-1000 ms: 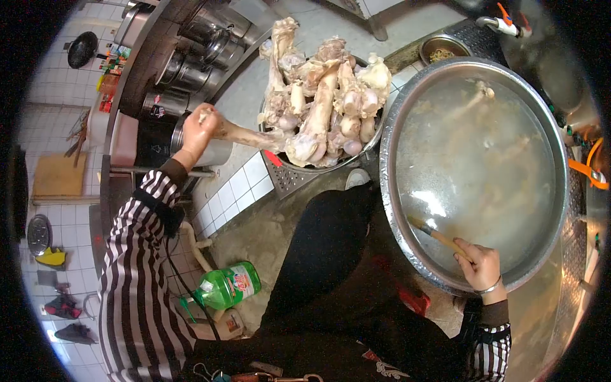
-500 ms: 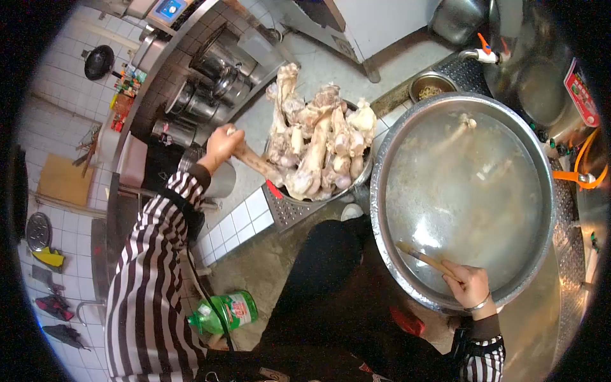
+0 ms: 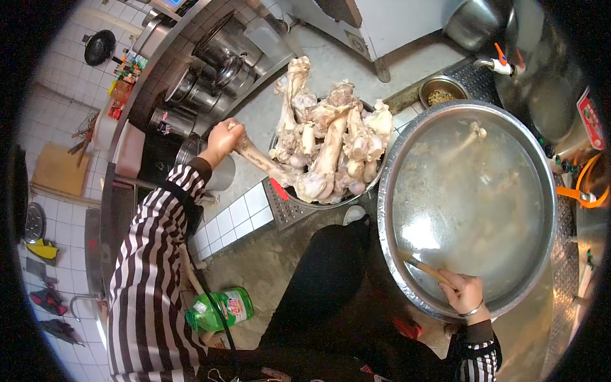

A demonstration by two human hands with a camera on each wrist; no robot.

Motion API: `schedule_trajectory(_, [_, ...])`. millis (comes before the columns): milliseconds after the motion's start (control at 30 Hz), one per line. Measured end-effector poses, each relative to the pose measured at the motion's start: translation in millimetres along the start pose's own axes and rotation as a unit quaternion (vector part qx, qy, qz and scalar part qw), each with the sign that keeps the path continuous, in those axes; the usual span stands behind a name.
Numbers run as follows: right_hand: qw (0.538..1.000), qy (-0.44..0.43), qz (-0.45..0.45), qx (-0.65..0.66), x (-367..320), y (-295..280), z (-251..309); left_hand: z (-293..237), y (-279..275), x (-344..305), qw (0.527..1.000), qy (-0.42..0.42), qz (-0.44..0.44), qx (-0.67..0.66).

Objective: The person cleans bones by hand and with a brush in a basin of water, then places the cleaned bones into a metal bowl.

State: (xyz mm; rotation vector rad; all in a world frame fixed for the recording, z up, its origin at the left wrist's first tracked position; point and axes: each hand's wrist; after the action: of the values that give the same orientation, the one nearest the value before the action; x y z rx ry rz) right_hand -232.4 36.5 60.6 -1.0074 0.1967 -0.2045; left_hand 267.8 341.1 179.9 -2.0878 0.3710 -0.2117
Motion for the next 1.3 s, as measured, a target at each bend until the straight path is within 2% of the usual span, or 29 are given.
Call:
schedule_trajectory(33, [1.000,-0.003,-0.007,0.004,0.6,0.3,-0.1,3.0,3.0,2.4,0.995,0.086,-0.026,0.045])
schedule_trajectory(133, [1.000,0.000,0.002,0.007,-0.9,-4.2,-3.6,26.3,2.0,-9.4,0.994,0.082,-0.066,-0.019])
schedule_trajectory(200, [1.000,0.009,-0.009,0.021,-2.9,-4.8,-5.8,64.0,0.3,-9.9,0.992,0.045,-0.095,-0.066])
schedule_trajectory(267, [0.999,0.019,-0.020,0.032,-5.4,-5.4,-8.4,80.7,9.1,-9.7,0.980,-0.027,-0.180,-0.076])
schedule_trajectory(300, [0.999,0.031,-0.018,0.026,-7.0,-6.5,-10.9,80.0,10.7,-0.8,0.980,-0.024,-0.180,-0.081])
schedule_trajectory(367, [0.999,0.047,0.001,0.020,-10.7,-6.1,-12.1,69.0,11.1,8.5,0.995,-0.033,-0.084,0.041])
schedule_trajectory(400, [0.999,0.042,0.001,0.008,-10.1,-7.1,-11.0,78.0,12.7,30.0,0.982,-0.006,-0.003,0.188])
schedule_trajectory(467, [0.999,0.037,-0.008,-0.001,-7.2,-6.2,-10.7,33.3,21.7,28.9,0.976,-0.165,-0.126,0.060])
schedule_trajectory(600, [1.000,0.023,0.005,-0.003,-1.5,-2.7,-12.6,24.7,31.5,34.6,0.961,-0.202,-0.162,0.098])
schedule_trajectory(667, [0.999,0.037,0.002,0.013,0.2,-3.1,-11.0,54.4,29.4,34.4,0.967,-0.187,-0.155,0.072])
schedule_trajectory(733, [0.999,0.017,-0.022,0.024,2.5,-4.7,-10.4,90.5,37.2,22.2,0.962,-0.179,-0.204,0.021])
schedule_trajectory(800, [0.999,0.029,-0.010,0.031,1.2,-2.0,-12.5,109.1,42.8,12.8,0.966,-0.179,-0.187,-0.017])
schedule_trajectory(833, [0.999,0.040,-0.004,0.035,2.1,-0.2,-12.6,120.5,53.8,18.9,0.957,-0.149,-0.247,-0.035])
schedule_trajectory(867, [0.999,0.039,-0.002,0.035,3.6,0.8,-11.7,114.7,62.3,20.5,0.943,-0.119,-0.305,-0.054])
schedule_trajectory(900, [0.999,0.044,0.012,0.021,3.8,0.1,-10.9,108.3,72.7,22.7,0.943,-0.088,-0.320,0.000])
schedule_trajectory(967, [0.998,0.052,0.027,0.000,3.8,-2.4,-10.7,88.7,76.9,24.0,0.939,-0.084,-0.334,-0.012])
schedule_trajectory(1067, [0.999,0.034,-0.017,-0.003,3.4,2.9,-11.7,95.9,88.6,20.5,0.928,-0.082,-0.363,-0.023])
schedule_trajectory(1133, [0.999,0.038,-0.016,-0.003,3.1,2.0,-13.0,131.6,116.5,27.7,0.884,0.078,-0.460,-0.023])
schedule_trajectory(1167, [0.999,0.038,-0.018,-0.004,2.8,2.4,-14.9,122.4,131.3,22.5,0.864,0.071,-0.495,0.047])
schedule_trajectory(1200, [0.999,0.031,-0.009,-0.016,1.8,1.4,-17.4,114.8,141.5,19.5,0.865,0.067,-0.496,0.046])
schedule_trajectory(1233, [0.999,0.025,0.003,-0.028,0.0,-0.3,-20.5,99.2,146.3,12.8,0.859,-0.023,-0.495,-0.125])
schedule_trajectory(1267, [0.999,0.023,0.009,-0.030,-1.9,-1.5,-22.2,89.1,148.8,6.5,0.821,-0.113,-0.478,-0.290])
schedule_trajectory(1300, [1.000,0.016,-0.004,-0.018,-1.8,-1.8,-22.6,79.3,147.2,1.6,0.753,-0.194,-0.445,-0.444])
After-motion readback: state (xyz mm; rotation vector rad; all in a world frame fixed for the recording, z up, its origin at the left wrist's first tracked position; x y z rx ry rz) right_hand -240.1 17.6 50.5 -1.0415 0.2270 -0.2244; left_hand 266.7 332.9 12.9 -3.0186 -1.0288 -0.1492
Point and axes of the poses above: each hand's wrist, its own x-axis towards the middle knuckle, its own y-axis out of the palm, z = x × y, and after that the axes turned 15 degrees about -x, right-handed
